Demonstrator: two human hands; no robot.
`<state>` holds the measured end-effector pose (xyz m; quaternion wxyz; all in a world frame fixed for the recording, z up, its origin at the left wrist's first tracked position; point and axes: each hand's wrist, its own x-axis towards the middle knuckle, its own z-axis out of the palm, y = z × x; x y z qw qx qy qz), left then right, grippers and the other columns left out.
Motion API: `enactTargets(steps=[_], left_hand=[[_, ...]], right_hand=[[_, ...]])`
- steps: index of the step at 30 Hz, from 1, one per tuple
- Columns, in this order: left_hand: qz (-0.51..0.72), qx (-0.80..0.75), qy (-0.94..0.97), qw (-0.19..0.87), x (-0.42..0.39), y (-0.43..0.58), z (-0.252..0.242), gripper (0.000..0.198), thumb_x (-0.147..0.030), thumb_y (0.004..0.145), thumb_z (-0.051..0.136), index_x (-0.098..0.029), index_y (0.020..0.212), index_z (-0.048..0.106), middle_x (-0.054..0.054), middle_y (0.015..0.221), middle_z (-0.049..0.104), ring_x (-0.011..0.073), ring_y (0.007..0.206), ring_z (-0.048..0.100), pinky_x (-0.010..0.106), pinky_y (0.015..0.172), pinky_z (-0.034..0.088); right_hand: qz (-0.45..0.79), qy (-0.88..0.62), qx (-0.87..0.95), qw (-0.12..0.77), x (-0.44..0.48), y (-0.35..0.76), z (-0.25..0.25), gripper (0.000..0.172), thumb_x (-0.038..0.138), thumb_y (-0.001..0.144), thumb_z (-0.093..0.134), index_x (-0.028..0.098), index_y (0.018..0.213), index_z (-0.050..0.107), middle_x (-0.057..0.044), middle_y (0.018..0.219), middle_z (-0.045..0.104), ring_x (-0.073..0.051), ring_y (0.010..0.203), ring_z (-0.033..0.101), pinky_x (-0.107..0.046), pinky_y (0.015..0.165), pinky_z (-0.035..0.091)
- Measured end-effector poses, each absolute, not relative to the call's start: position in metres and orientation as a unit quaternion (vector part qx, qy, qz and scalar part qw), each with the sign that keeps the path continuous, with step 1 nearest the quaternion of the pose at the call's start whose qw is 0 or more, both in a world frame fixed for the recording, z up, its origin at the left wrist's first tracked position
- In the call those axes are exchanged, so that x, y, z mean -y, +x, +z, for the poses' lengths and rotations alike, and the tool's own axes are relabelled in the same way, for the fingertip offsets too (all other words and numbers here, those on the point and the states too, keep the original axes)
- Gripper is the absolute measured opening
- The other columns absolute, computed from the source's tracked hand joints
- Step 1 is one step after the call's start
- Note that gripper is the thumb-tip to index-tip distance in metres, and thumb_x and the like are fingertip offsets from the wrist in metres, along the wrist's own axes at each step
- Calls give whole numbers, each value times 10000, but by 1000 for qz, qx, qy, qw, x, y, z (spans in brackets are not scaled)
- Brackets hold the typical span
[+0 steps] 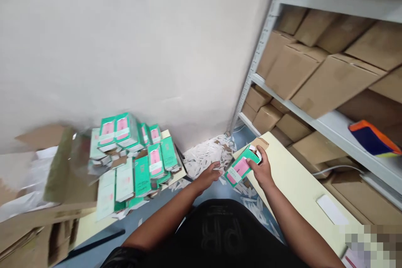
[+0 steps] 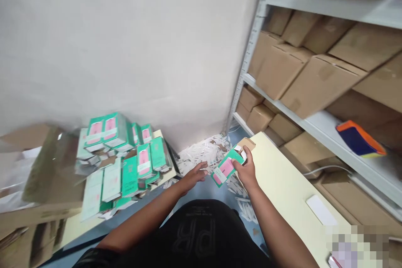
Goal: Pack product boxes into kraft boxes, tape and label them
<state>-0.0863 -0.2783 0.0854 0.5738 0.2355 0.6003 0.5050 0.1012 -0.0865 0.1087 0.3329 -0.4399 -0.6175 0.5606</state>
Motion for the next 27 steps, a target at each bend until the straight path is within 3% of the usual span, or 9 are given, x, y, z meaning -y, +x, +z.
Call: enactTargets(steps=[6,11,17,23,25,27], left_hand=[[375,-642,326,584,202,-8,71,456,-459,814,676,-192,1184,664,109,1212,702,262,1074,659,385,876,535],[300,-680,486,459,132,59,65,289,-376,838,648,-196,1063,675,64,1067,731,229,943,674,369,887,527],[270,-699,572,333,41,90,76,329,-258,832,637,-209,1154,595,70,1161,662,209,965,666,336,882,534],[194,-683,638,299,-5,90,82,502,-277,761,703,-228,1228,525,72,1248,573,246,1069,640,356,896,529],[187,-657,665,303,-9,82,83,473,-278,778,693,-233,1213,514,65,1242,566,241,1050,642,353,886,525],[200,-631,685,304,-11,71,82,431,-230,805,651,-230,1206,494,60,1216,574,224,1007,643,346,876,519]], right_hand=[[352,-496,748,265,19,217,70,853,451,753,750,270,1522,430,-107,1494,531,-333,1304,577,-454,1062,494],[349,-483,772,218,-17,261,35,824,399,805,708,273,1540,358,-122,1447,527,-320,1286,593,-443,1015,526],[388,-437,783,213,-28,272,3,808,333,825,705,301,1542,333,-114,1381,524,-307,1242,609,-453,1001,533],[367,-453,791,186,-28,281,12,861,398,792,769,296,1542,359,-121,1360,513,-320,1213,606,-470,973,538],[362,-453,787,211,-26,282,24,796,427,802,768,292,1502,414,-111,1347,523,-307,1236,589,-460,1012,519],[350,-471,769,253,-22,276,37,621,430,844,727,273,1400,499,-98,1297,554,-288,1226,589,-448,1031,505]])
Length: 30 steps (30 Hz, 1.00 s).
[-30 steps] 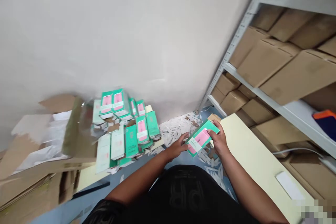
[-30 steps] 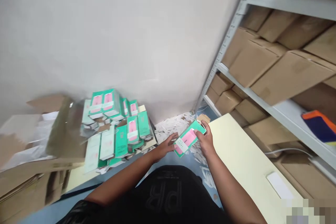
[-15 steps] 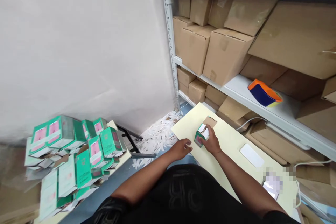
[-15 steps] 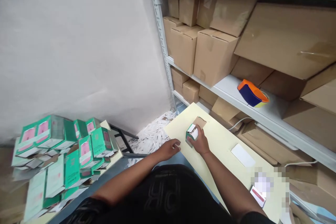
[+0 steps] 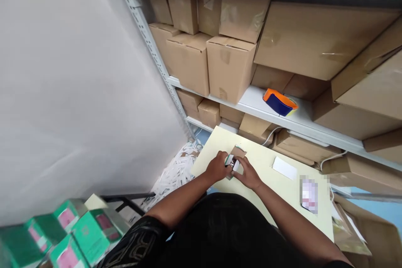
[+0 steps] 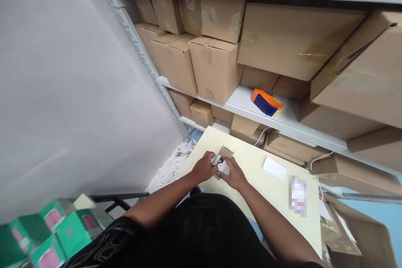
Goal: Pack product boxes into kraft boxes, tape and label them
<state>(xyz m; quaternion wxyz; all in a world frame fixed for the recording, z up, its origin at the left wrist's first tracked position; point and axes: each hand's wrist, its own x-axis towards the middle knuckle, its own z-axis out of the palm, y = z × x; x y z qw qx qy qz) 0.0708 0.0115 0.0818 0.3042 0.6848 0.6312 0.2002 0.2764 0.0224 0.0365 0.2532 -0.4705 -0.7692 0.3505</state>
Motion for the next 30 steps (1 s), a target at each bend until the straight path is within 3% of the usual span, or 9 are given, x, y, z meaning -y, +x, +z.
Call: enactTargets(steps=[4,9,14,18,22,25,27,30], left_hand=[[252,-581,706,317,-20,45,76,366,-116,851,520,-221,1198,470,54,1154,579,189,924,625,334,856,515],[273,-458,791,298,-30,20,63,245,-88,836,518,-205,1040,590,82,1142,535,229,1059,564,376,962,496],[240,-424,823,291,-31,13,50,303,-47,804,539,-205,1048,625,83,1119,574,246,1082,545,399,982,480],[207,-440,804,342,-24,17,55,302,-36,818,501,-212,1041,605,55,1068,637,201,1003,606,324,913,497],[158,-504,784,325,-13,29,75,117,-260,941,537,-217,1034,593,48,997,678,213,934,650,313,829,497],[90,-538,794,268,-5,45,87,266,-401,944,570,-220,1137,584,78,1012,697,260,936,673,346,813,495],[48,-550,797,245,-2,60,92,352,-435,909,610,-207,1177,587,117,1033,703,298,959,683,374,822,500],[1,-570,787,234,-2,83,96,477,-472,816,696,-172,1177,610,172,1060,691,350,974,689,418,824,516]], right_hand=[[302,-574,696,308,-10,251,52,211,335,893,609,237,1079,584,-68,1123,599,-255,1059,632,-413,924,531],[241,-650,663,282,14,227,57,129,257,899,523,248,1010,588,-60,1155,613,-245,1066,624,-390,921,509],[178,-726,633,202,21,211,61,344,422,851,669,226,1111,557,-94,1117,600,-289,1067,603,-384,867,503],[209,-757,593,175,12,204,63,379,328,794,669,223,1127,520,-95,1147,581,-245,922,625,-334,744,482],[311,-722,573,231,15,223,64,333,260,803,570,252,1125,484,-9,970,628,-186,744,620,-290,669,453],[391,-681,559,265,25,246,56,328,232,820,482,272,1145,473,56,803,618,-168,634,592,-278,631,454],[400,-655,578,280,32,258,47,392,219,798,483,279,1185,491,38,882,653,-172,675,608,-296,658,487],[384,-603,630,303,39,266,34,554,232,752,565,272,1299,489,-53,1228,631,-210,941,660,-349,789,545]])
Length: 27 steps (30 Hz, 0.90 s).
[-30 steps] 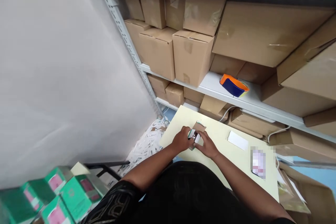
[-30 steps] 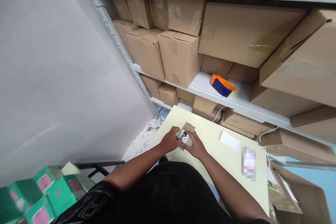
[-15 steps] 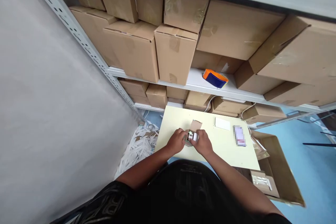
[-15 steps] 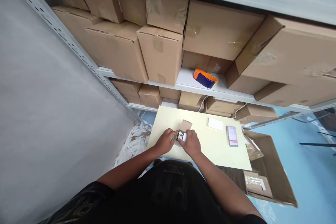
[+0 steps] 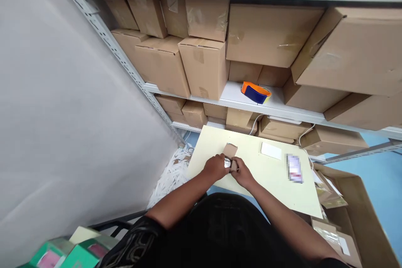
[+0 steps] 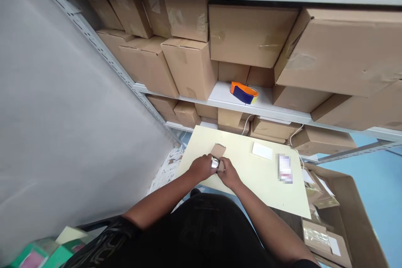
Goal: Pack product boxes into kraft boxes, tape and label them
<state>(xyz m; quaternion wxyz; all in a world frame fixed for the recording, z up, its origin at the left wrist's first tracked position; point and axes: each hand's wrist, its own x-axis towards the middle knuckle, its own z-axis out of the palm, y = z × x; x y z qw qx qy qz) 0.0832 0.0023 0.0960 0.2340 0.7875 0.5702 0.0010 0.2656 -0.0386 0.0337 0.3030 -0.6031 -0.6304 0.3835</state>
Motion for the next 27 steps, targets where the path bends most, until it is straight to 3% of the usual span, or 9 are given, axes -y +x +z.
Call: enactTargets(steps=[3,11,18,24,27], left_hand=[[-28,-593,767,241,-8,102,100,548,-488,713,768,-170,1140,635,184,1090,669,374,995,684,453,846,524],[-26,-635,737,232,-23,118,107,467,-326,513,819,-191,929,653,176,1185,569,398,1141,549,495,893,507],[87,-525,835,140,-27,90,132,390,-335,598,790,-163,933,686,176,1135,544,412,1173,502,523,1005,465],[170,-524,805,223,-50,48,158,471,-272,645,742,-188,1097,635,115,1252,551,237,885,645,370,855,559],[211,-495,799,266,-58,32,159,537,-224,649,723,-225,1175,614,82,1167,622,238,925,658,353,893,555]], right_hand=[[372,-582,661,294,39,269,27,672,280,730,676,249,1362,454,-111,1381,532,-259,1140,630,-397,908,546],[348,-566,708,239,23,275,27,749,278,735,775,240,1403,440,-126,1375,541,-299,1171,630,-415,916,545],[315,-575,719,232,12,255,29,673,239,736,771,212,1347,488,-117,1293,562,-280,1135,630,-396,940,521],[304,-612,684,255,9,236,36,673,274,714,790,234,1328,516,-84,1262,572,-261,1153,618,-386,966,505],[295,-623,674,266,12,225,40,665,280,713,792,238,1322,529,-82,1242,581,-269,1150,615,-400,971,502]])
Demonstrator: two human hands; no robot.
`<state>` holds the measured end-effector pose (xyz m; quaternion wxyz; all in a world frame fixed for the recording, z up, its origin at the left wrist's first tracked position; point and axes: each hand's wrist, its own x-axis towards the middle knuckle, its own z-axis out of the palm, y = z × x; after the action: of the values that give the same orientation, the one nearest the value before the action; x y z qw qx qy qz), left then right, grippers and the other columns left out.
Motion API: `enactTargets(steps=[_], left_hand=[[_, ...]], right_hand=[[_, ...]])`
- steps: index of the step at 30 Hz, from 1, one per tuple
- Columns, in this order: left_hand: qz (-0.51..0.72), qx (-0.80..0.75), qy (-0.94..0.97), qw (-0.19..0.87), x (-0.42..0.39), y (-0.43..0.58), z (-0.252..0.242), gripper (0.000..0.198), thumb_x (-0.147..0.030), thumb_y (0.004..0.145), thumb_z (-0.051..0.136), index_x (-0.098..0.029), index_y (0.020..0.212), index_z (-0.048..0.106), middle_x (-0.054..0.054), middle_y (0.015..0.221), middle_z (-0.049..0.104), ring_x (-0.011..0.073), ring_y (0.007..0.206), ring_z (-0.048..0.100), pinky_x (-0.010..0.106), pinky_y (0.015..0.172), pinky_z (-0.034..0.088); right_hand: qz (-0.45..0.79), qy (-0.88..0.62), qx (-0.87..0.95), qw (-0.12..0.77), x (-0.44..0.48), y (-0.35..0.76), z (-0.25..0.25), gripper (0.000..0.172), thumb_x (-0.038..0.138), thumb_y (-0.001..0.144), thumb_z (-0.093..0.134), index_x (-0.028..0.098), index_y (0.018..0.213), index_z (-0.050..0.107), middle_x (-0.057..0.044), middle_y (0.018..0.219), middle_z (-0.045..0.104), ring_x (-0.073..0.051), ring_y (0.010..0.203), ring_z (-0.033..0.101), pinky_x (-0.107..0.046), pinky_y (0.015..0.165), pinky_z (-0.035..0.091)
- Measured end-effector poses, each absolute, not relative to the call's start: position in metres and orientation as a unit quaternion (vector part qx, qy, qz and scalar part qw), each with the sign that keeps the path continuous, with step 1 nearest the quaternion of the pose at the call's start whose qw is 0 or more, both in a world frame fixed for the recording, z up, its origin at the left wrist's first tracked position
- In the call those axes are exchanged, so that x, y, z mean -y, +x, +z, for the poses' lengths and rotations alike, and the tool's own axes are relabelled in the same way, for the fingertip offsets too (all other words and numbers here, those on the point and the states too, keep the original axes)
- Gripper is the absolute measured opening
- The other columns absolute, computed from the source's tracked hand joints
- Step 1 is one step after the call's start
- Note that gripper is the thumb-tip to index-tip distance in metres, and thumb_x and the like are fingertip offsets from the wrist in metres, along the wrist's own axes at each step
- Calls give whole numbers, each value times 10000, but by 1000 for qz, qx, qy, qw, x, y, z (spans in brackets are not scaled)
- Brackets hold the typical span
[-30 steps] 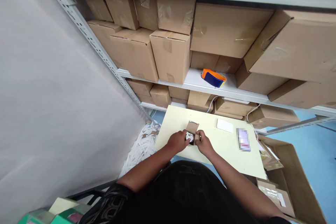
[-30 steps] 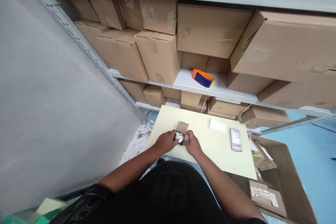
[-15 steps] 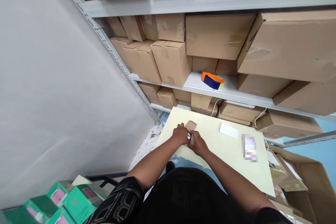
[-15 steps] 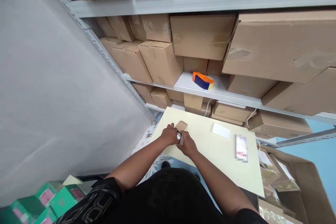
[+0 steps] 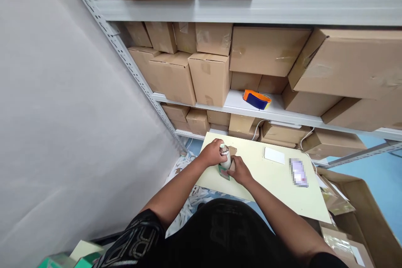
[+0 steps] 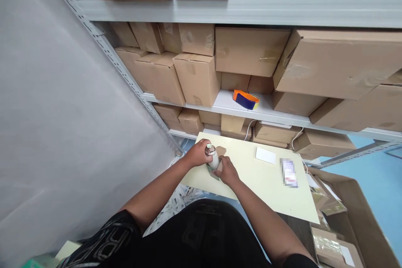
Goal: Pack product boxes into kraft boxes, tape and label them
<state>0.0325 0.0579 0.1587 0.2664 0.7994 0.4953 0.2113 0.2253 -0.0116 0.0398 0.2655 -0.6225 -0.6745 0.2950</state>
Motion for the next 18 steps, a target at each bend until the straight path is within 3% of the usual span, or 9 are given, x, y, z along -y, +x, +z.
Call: enactTargets(steps=[5,9,12,15,18], left_hand=[[310,-447,792,276,-61,19,162,702,-201,658,705,-218,1345,557,83,1161,689,273,1067,661,391,1021,517],[443,-426,734,288,-72,12,176,695,-208,682,704,-203,1359,545,108,1295,668,276,1168,652,400,1071,496],[549,-393,658,334,-86,8,186,637,-282,775,672,-188,1380,499,138,1360,638,269,1214,643,424,1084,493],[629,-364,576,374,-92,11,194,503,-412,882,589,-190,1326,510,139,1325,652,255,1180,660,421,1057,512],[663,-378,522,380,-88,22,202,397,-460,935,499,-205,1235,549,107,1251,681,249,1154,662,411,1034,518]], right_hand=[[288,-638,665,261,15,211,42,666,292,733,778,240,1341,512,-86,1248,566,-282,1164,602,-414,984,498],[285,-645,661,256,21,210,49,758,341,744,783,254,1419,450,-94,1273,555,-308,1209,576,-451,1028,484],[243,-654,655,290,30,219,65,852,412,748,793,268,1489,398,-124,1308,551,-360,1264,527,-538,1067,452],[209,-660,622,366,39,231,90,775,508,824,721,254,1493,423,-168,1384,517,-388,1304,485,-597,1081,429],[363,-607,557,436,41,233,118,646,618,935,525,270,1472,440,-153,1364,564,-317,1112,629,-516,935,546]])
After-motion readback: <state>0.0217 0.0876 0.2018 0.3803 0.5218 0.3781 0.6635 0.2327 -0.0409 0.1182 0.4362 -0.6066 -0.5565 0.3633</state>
